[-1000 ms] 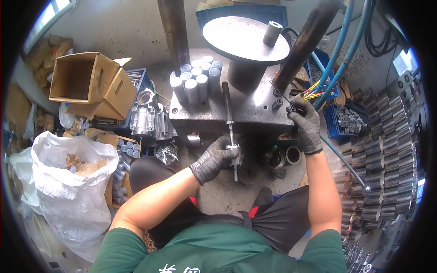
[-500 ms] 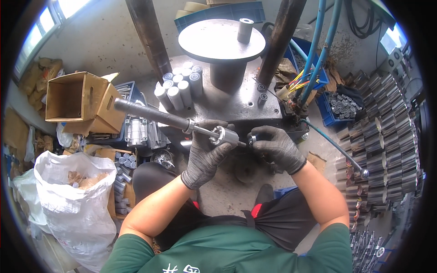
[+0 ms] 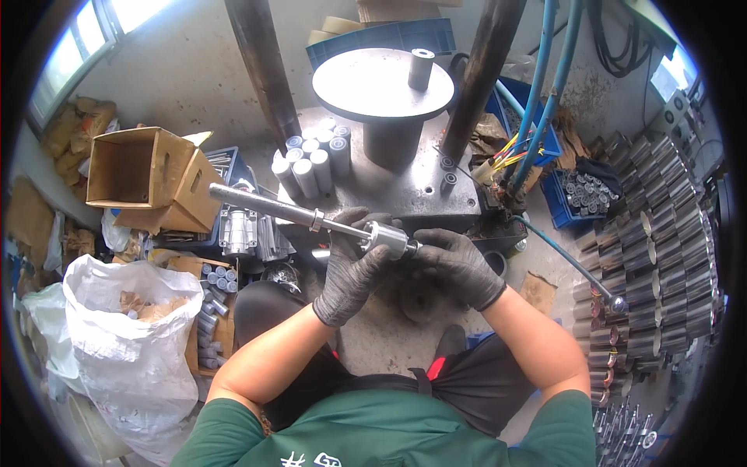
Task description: Operating an industrial press machine to join metal pipe components together and inspecting the assembled parts.
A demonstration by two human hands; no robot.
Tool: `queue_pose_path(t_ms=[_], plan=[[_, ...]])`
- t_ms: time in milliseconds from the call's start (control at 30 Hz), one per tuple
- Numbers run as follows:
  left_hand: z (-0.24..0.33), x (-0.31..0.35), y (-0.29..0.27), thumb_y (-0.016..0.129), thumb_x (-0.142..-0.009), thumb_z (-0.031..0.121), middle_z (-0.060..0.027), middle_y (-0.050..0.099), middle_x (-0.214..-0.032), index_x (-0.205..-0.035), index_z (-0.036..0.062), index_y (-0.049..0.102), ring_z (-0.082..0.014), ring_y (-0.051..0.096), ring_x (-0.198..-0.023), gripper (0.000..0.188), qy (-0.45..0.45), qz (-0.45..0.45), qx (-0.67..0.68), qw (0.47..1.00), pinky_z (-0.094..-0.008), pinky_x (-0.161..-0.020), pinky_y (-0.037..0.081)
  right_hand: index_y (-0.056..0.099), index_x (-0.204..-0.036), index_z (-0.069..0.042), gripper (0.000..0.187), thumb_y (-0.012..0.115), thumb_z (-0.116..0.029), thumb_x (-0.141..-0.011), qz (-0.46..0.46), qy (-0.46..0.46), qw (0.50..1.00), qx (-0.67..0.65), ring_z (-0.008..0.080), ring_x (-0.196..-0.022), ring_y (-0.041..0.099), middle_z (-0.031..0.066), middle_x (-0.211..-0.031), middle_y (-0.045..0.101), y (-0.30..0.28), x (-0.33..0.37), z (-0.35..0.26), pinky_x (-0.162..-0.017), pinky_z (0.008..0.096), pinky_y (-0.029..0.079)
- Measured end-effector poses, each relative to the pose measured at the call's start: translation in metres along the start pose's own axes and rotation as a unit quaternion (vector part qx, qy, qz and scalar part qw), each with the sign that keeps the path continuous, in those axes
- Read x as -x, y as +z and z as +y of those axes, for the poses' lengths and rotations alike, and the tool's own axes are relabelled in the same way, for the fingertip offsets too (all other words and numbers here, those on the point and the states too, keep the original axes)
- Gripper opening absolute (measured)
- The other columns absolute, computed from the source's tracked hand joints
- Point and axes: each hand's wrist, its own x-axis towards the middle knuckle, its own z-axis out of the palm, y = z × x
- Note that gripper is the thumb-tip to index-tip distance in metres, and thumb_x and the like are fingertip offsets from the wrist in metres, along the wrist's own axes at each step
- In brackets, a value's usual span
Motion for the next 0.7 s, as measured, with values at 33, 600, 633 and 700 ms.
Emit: queue_pose_path(t_ms=[33, 600, 633, 700], plan=[[0.0, 0.0, 0.0, 0.083, -0.094, 0.025, -0.0183, 0.058, -0.137, -0.152, 0.0085, 0.025, -0.0279, 0.063, -0.124, 0.084, 0.004, -0.002, -0.005, 1.0, -0.0414, -0.108, 0.054, 0.058, -0.139, 0.003, 0.049, 0.075, -0.018, -0.098, -0.007, -0.008, 1.0, -0.028, 0.0157, -0.102, 0.07, 0.0109, -0.12, 0.071, 0.002, 0.001, -0.001, -0.09, 0.0316, 0.059], [0.103, -0.2, 0.074, 0.076, -0.1, 0.023, -0.0113, 0.06, -0.116, -0.155, 0.0111, 0.025, -0.0247, 0.069, -0.107, 0.076, 0.248, -0.132, -0.182, 0.942, -0.0419, -0.093, 0.061, 0.069, -0.13, 0.0, 0.056, 0.065, -0.046, -0.097, -0.077, -0.143, 0.813, 0.56, 0.0383, -0.116, 0.069, 0.024, -0.12, 0.072, -0.052, 0.009, -0.031, -0.102, 0.0441, 0.052], [0.108, -0.223, 0.08, 0.074, -0.101, 0.02, -0.0092, 0.06, -0.113, -0.151, 0.0113, 0.03, -0.0221, 0.068, -0.104, 0.067, 0.251, -0.149, -0.168, 0.942, -0.0398, -0.092, 0.061, 0.07, -0.129, 0.0, 0.054, 0.066, -0.042, -0.096, -0.087, -0.135, 0.784, 0.599, 0.0395, -0.117, 0.068, 0.0245, -0.12, 0.072, -0.056, 0.007, -0.03, -0.102, 0.0454, 0.052], [0.111, -0.256, 0.091, 0.068, -0.104, 0.011, -0.0069, 0.055, -0.105, -0.146, 0.0128, 0.028, -0.0179, 0.065, -0.086, 0.059, 0.219, -0.086, -0.19, 0.953, -0.0377, -0.075, 0.06, 0.071, -0.128, -0.003, 0.048, 0.065, -0.036, -0.094, -0.108, -0.119, 0.806, 0.57, 0.0388, -0.115, 0.069, 0.023, -0.12, 0.073, -0.06, 0.007, -0.029, -0.102, 0.0451, 0.053]])
